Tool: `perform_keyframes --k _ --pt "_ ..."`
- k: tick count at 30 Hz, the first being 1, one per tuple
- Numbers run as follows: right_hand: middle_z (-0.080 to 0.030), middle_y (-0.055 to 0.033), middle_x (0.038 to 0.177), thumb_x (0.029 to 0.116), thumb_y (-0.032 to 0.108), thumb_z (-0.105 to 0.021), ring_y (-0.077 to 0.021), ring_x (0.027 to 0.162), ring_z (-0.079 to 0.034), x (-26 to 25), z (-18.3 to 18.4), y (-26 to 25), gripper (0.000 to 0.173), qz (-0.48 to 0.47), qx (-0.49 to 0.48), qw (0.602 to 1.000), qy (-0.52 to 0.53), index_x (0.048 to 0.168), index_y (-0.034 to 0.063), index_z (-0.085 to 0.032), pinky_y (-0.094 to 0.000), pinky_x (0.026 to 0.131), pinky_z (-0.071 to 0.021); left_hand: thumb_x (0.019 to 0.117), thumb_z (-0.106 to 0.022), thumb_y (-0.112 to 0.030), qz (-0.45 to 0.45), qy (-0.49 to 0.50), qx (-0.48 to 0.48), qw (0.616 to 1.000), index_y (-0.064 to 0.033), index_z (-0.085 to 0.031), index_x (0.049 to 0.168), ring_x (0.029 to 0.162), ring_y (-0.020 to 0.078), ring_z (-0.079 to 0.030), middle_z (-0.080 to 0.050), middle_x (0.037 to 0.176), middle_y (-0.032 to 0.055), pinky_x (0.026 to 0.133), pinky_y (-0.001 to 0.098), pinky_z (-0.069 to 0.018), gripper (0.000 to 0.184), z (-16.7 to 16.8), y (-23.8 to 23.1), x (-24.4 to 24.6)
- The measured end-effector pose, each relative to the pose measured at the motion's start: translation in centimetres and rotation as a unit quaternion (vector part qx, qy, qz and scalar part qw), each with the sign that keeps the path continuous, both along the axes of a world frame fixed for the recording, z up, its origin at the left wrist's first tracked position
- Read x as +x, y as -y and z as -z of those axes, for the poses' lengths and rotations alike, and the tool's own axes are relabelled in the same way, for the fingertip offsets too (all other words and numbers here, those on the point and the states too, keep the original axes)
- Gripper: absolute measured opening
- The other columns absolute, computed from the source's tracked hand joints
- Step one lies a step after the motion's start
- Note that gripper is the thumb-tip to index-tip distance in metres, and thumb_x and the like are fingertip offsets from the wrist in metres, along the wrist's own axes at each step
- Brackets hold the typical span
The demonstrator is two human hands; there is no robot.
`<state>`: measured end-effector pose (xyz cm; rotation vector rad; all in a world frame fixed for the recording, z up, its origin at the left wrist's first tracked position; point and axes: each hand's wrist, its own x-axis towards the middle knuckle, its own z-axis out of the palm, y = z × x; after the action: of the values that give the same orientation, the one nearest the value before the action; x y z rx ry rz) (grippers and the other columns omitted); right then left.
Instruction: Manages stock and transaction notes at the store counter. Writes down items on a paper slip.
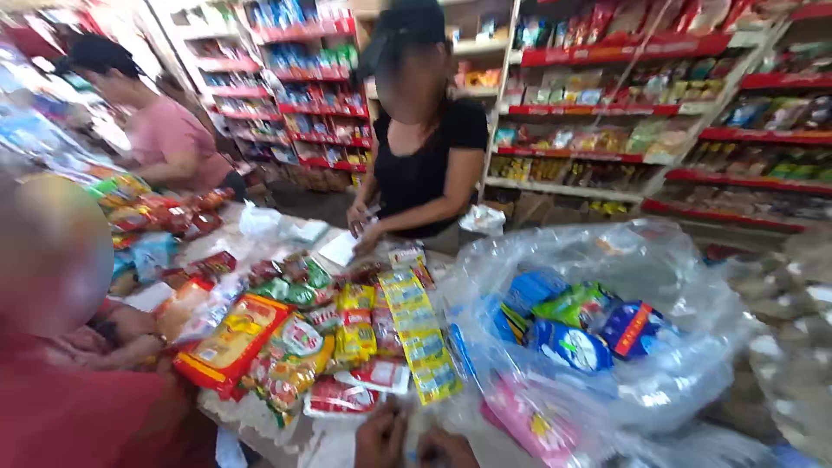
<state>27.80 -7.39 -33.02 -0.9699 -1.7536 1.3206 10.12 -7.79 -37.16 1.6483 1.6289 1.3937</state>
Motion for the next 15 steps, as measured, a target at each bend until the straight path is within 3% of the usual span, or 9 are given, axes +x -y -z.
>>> perform_keyframes --k 2,4,6,9,13,15 --pt "-0.071 -0.0075 0.084 0.0857 0.005 -0.069 -0.0123 0.077 -0.068 0.6 3.4 -0.5 0.012 -0.035 0.017 0.999 -0.022 0.096 -0.0008 -0.071 -0.0315 0.072 -0.0584 0.0968 -0.061 -0.018 0.002 0.077 0.001 0.997 -0.0041 -0.069 0.071 0.072 0.0112 -0.068 -0.072 0.08 0.0052 0.069 0.0309 -0.0594 0.031 1.2 0.4 -0.3" --pt "-0.071 -0.0062 0.085 0.0893 0.006 -0.066 -0.01 0.078 -0.068 1.1 5.0 -1.1 0.01 -0.035 0.028 0.998 -0.051 0.096 0.0001 -0.07 -0.0292 0.073 -0.0582 0.0985 -0.059 -0.021 0.009 0.078 -0.013 0.997 -0.0039 -0.072 0.077 0.071 0.0087 -0.068 -0.073 0.082 0.0037 0.068 0.0283 -0.0592 0.03 0.5 1.3 -0.9" --pt "-0.071 -0.0062 0.087 0.0892 0.007 -0.066 -0.0115 0.081 -0.069 1.6 5.0 -2.1 0.011 0.011 0.067 0.997 -0.047 0.096 0.0006 -0.071 -0.0315 0.077 -0.059 0.0976 -0.059 -0.023 0.006 0.007 0.001 1.0 -0.0039 -0.074 0.08 0.083 0.0102 -0.071 -0.075 0.092 0.006 0.078 0.0284 -0.0604 0.03 0.3 2.8 -1.6" --pt "-0.071 -0.0051 0.091 0.0908 0.005 -0.065 -0.011 0.086 -0.068 2.7 5.2 -3.6 0.011 0.077 0.074 0.991 -0.077 0.1 -0.0002 -0.069 -0.0304 0.083 -0.0586 0.0951 -0.064 -0.023 -0.006 -0.091 0.019 0.996 -0.0024 -0.077 0.088 0.107 0.0229 -0.07 -0.074 0.111 0.0159 0.096 0.0375 -0.0567 0.026 1.2 5.2 -2.6" --pt "-0.07 -0.0046 0.084 0.0898 0.004 -0.064 -0.0096 0.077 -0.067 2.7 5.1 -3.4 0.01 0.067 0.08 0.992 -0.074 0.097 0.0002 -0.07 -0.0281 0.073 -0.0586 0.0954 -0.065 -0.023 -0.02 -0.117 0.023 0.993 -0.0038 -0.078 0.097 0.114 0.0258 -0.066 -0.072 0.116 0.0175 0.101 0.0379 -0.0524 0.024 1.8 6.0 -2.9" --pt "-0.072 -0.0052 0.084 0.0903 0.007 -0.065 -0.0112 0.078 -0.069 2.3 4.6 -2.6 0.012 0.038 0.106 0.993 -0.046 0.098 0.002 -0.073 -0.0323 0.075 -0.0585 0.0953 -0.064 -0.021 -0.032 -0.11 0.01 0.993 -0.0025 -0.078 0.101 0.112 0.027 -0.067 -0.072 0.116 0.0169 0.1 0.0394 -0.053 0.024 1.2 5.4 -2.8"
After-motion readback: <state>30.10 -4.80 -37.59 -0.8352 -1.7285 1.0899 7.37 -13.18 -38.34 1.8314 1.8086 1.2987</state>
